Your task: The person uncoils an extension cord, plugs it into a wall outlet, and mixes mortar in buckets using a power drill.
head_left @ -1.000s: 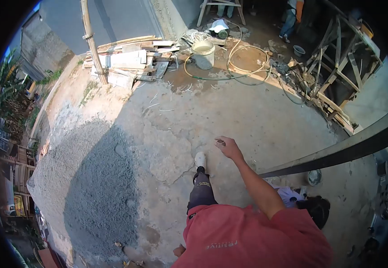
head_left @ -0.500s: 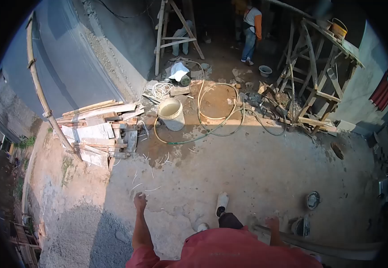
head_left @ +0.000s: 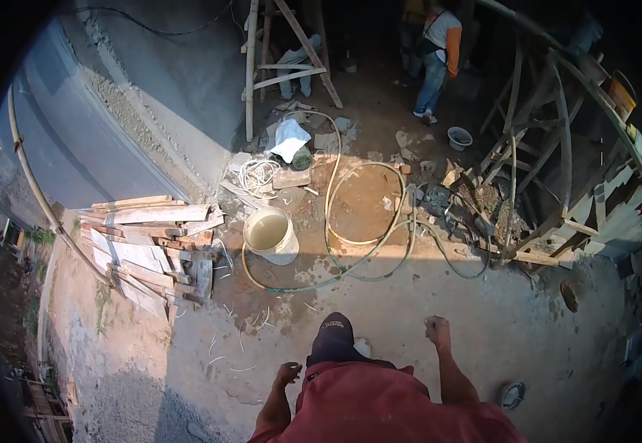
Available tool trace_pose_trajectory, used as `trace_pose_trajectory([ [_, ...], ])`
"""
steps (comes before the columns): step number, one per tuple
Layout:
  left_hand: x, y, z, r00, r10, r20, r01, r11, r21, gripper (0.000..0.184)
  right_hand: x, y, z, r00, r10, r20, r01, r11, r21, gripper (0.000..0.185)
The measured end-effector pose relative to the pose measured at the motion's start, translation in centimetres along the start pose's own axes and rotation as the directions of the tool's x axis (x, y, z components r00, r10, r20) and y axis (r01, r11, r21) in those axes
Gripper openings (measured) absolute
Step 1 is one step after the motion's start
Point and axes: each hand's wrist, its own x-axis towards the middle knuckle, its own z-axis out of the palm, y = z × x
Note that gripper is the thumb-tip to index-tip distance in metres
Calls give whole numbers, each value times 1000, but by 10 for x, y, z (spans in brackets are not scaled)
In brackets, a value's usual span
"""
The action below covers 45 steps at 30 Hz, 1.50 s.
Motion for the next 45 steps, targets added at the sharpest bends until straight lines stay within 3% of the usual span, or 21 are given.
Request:
trace_pose_trajectory([
  [3,34,-36,-11,947,-302,-104,302,953,-19,39,146,-89,-2,935,-353,39,355,925,-134,14],
  [6,61,2,-27,943,-315,-104,306,947,-99,33,241,-184,-10,984,-178,29,177,984,28,12],
  [9,99,100,-44,879,-421,-224,339,882,-329,31,324,-176,15,970,-242,13,241,968,69,14],
  [10,125,150,-52,903,-361,-232,267,896,-355,32,346,-175,20,977,-210,22,203,962,182,15],
  [14,220,325,-92,987,-64,-145,-8,895,-445,37,384,-115,36,971,52,235,-16,988,-152,17],
  [16,203,466,-98,925,170,-339,-325,818,-475,40,383,-83,37,966,67,251,2,964,-267,10],
  [18,224,560,-115,827,493,-271,-560,677,-478,40,382,-80,26,979,171,113,-133,949,-286,13],
  [21,247,688,-119,785,557,-270,-614,642,-459,35,388,-79,7,889,436,-138,-428,900,86,24],
  [23,305,737,-123,616,731,-294,-787,590,-180,30,394,-54,5,760,580,-293,-533,815,229,23],
  [26,364,802,-107,563,761,-323,-795,605,40,26,375,42,5,673,660,-335,-628,748,213,13],
  [29,413,849,-84,575,749,-331,-769,632,96,28,407,146,10,453,891,-5,-280,148,948,12],
  [30,424,847,-80,537,762,-362,-763,622,175,29,450,117,2,370,929,-5,-472,192,861,15],
  [32,448,845,-64,712,555,-430,-629,776,-41,33,587,66,-3,334,942,-20,-831,305,465,23],
  [34,464,830,-49,797,362,-483,-465,879,-107,34,725,20,-4,443,895,46,-872,418,255,31],
  [35,464,833,-43,870,232,-435,-363,899,-247,36,788,42,-3,692,689,216,-659,479,580,35],
  [37,486,809,-36,896,243,-371,-303,947,-111,40,929,-74,3,969,247,-1,-202,793,575,37],
  [38,499,802,-33,887,300,-352,-296,953,65,42,995,-112,2,1000,-25,-9,26,937,348,31],
  [39,490,818,-29,901,230,-368,-210,973,92,40,1034,-202,-14,995,-67,73,7,779,627,25],
  [40,491,824,-24,913,190,-361,-167,981,95,40,1069,-282,-23,992,-117,35,108,975,195,25],
  [42,506,847,-23,957,81,-278,-119,985,-123,38,1129,-360,-23,994,-105,30,99,981,164,25],
  [45,532,901,-32,972,89,-220,-85,996,27,38,1210,-405,-17,992,-24,126,-13,958,287,24],
])
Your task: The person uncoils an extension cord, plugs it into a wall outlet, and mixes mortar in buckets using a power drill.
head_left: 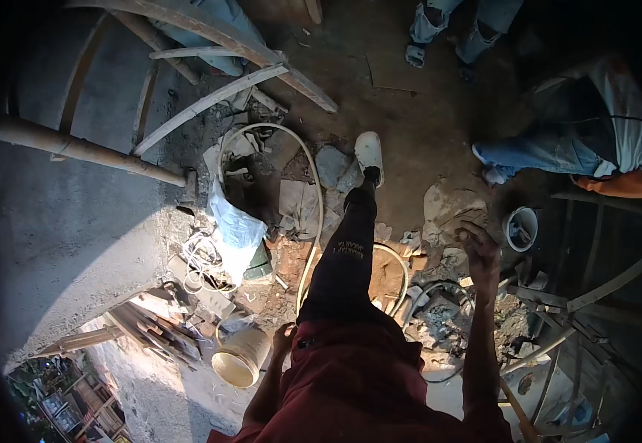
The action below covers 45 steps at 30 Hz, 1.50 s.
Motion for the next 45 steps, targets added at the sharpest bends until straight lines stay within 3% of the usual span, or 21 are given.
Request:
trace_pose_trajectory([
  [3,52,95,-6,1000,-18,1,17,985,169,38,100,-5,0,996,1,87,12,990,-140,24],
  [7,153,233,-9,963,-270,-6,266,952,-149,37,252,-13,12,994,88,71,-72,977,-201,26],
  [9,185,319,-4,987,-154,-53,135,956,-262,33,318,2,15,991,87,105,-50,947,-317,27],
  [12,206,466,-4,978,-206,3,195,921,-336,32,391,51,4,974,76,211,63,812,-580,30],
  [13,206,512,-7,998,-57,-10,54,980,-193,32,401,57,-1,966,88,242,76,800,-595,31],
  [15,225,552,-2,996,-83,26,87,977,-195,31,420,33,-8,967,169,191,-34,828,-560,30],
  [16,232,570,-2,998,66,24,-61,985,-161,30,425,22,-12,954,262,144,-152,839,-522,30],
  [19,246,637,-6,973,224,-48,-224,975,0,31,419,-26,-32,964,255,73,-214,911,-354,28],
  [22,255,690,-14,973,200,-112,-209,975,-80,32,406,-67,-46,967,254,-32,-249,905,-344,24],
  [23,260,704,-16,929,338,-151,-340,940,7,32,409,-84,-46,960,275,-43,-274,907,-320,22],
  [25,271,741,-17,948,245,-202,-262,963,-65,31,430,-107,-40,973,231,31,-208,922,-327,21],
  [26,281,762,-17,929,300,-217,-318,947,-54,31,445,-119,-34,935,345,86,-310,910,-275,23],
  [30,335,846,-13,846,489,-211,-502,865,-7,30,543,-190,7,947,273,167,-234,947,-221,22],
  [32,369,907,-12,812,551,-192,-561,828,4,29,604,-206,26,957,61,283,16,965,-260,22],
  [33,388,940,-13,827,527,-198,-545,836,-53,22,636,-219,34,956,56,286,20,966,-257,22],
  [37,509,1022,-1,794,599,-105,-606,768,-205,23,743,-247,63,987,0,161,32,981,-193,21],
  [39,542,1102,-18,802,595,45,-596,803,2,25,792,-253,69,997,35,70,-20,981,-195,24],
  [41,607,1125,-10,941,327,85,-324,945,-48,33,828,-261,65,1000,30,8,-28,972,-235,25],
  [42,649,1123,-10,917,392,69,-392,920,-18,37,840,-267,62,1000,6,-24,-14,940,-342,25],
  [43,680,1127,-9,889,454,57,-455,890,11,41,856,-276,55,985,175,11,-164,943,-288,26],
  [45,722,1169,-21,861,507,28,-506,850,148,43,871,-234,43,998,-19,-61,-6,926,-378,25],
])
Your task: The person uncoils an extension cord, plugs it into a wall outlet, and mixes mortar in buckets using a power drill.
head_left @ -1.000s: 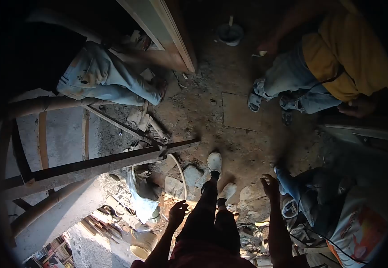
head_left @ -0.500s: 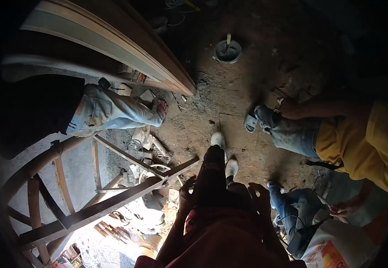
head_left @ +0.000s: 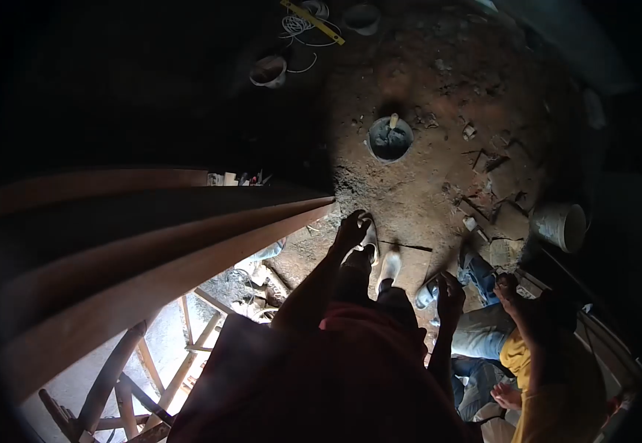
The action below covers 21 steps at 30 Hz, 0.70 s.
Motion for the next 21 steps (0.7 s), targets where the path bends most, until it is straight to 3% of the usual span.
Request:
trace_pose_trajectory([
  [1,28,-1,-5,1000,-2,-8,2,1000,-1,44,9,-3,-3,984,173,31,-175,963,204,26],
  [2,58,-2,-10,1000,3,-24,-3,1000,-3,44,18,-6,-9,984,178,17,-178,968,174,27],
  [4,108,-27,-12,989,76,-130,-74,997,24,46,29,28,-6,934,357,26,-346,883,316,23],
  [6,140,-26,-29,968,-34,-249,48,997,53,46,47,32,-10,856,511,77,-496,770,401,24],
  [7,161,-45,-30,960,-46,-276,62,997,48,46,57,48,-7,863,503,50,-474,772,423,25],
  [9,192,-98,-29,901,-241,-361,266,964,20,44,89,75,2,858,512,40,-480,773,414,28],
  [12,199,-123,-53,889,-279,-364,294,956,-14,39,178,85,5,945,301,126,-314,944,105,33],
  [13,194,-117,-64,882,-293,-370,306,952,-24,39,210,77,1,895,374,242,-408,906,108,32],
  [14,188,-104,-77,844,-358,-399,295,932,-212,37,239,81,4,902,336,270,-401,885,238,32],
  [16,184,-111,-81,754,-479,-449,254,843,-474,35,311,71,-2,887,399,234,-447,869,212,30],
  [18,189,-129,-82,690,-543,-479,237,795,-559,35,387,90,-15,928,234,289,-325,889,323,29],
  [20,195,-130,-95,573,-679,-458,373,714,-592,37,472,110,-29,967,83,240,-98,994,50,25],
  [21,200,-139,-96,563,-691,-454,382,705,-598,37,498,74,-30,964,25,265,-52,994,94,25],
])
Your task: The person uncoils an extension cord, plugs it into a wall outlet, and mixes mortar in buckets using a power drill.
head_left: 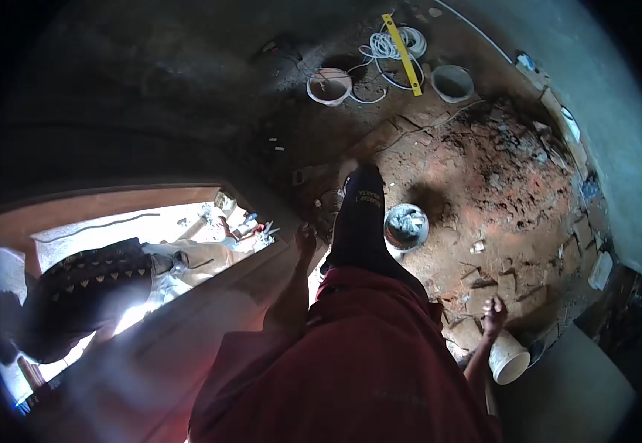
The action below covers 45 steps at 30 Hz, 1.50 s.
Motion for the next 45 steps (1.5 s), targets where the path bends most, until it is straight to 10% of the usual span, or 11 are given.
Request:
trace_pose_trajectory([
  [7,106,147,-3,975,1,-222,-28,992,-120,43,182,-252,101,978,-171,115,183,978,-103,27],
  [11,305,243,0,855,460,-241,-404,881,246,47,308,-247,285,904,-309,296,302,951,71,23],
  [13,398,301,4,759,600,-252,-494,783,377,53,350,-307,403,891,-13,455,-35,995,96,22],
  [19,594,444,-17,678,730,-85,-517,556,651,61,487,-337,740,646,-269,714,557,806,-200,28],
  [21,627,431,-10,693,721,35,-523,468,712,61,495,-347,832,723,170,669,-343,929,135,24],
  [25,654,405,7,714,682,159,-516,360,778,64,540,-367,949,638,645,421,-769,562,305,28],
  [28,658,397,14,731,675,97,-469,394,790,60,553,-357,1003,855,476,204,-466,535,705,29],
  [38,629,408,3,840,543,-15,-400,637,658,45,565,-409,1062,568,591,573,-815,503,288,29],
  [41,610,394,-9,951,302,-70,-239,857,457,48,542,-423,1072,821,436,369,-571,656,494,36],
  [42,605,389,-12,950,309,-54,-252,854,455,48,567,-418,1080,590,573,568,-757,637,144,46],
  [45,598,385,-19,993,106,-46,-96,978,182,48,552,-433,1062,775,498,389,-626,525,576,44],
])
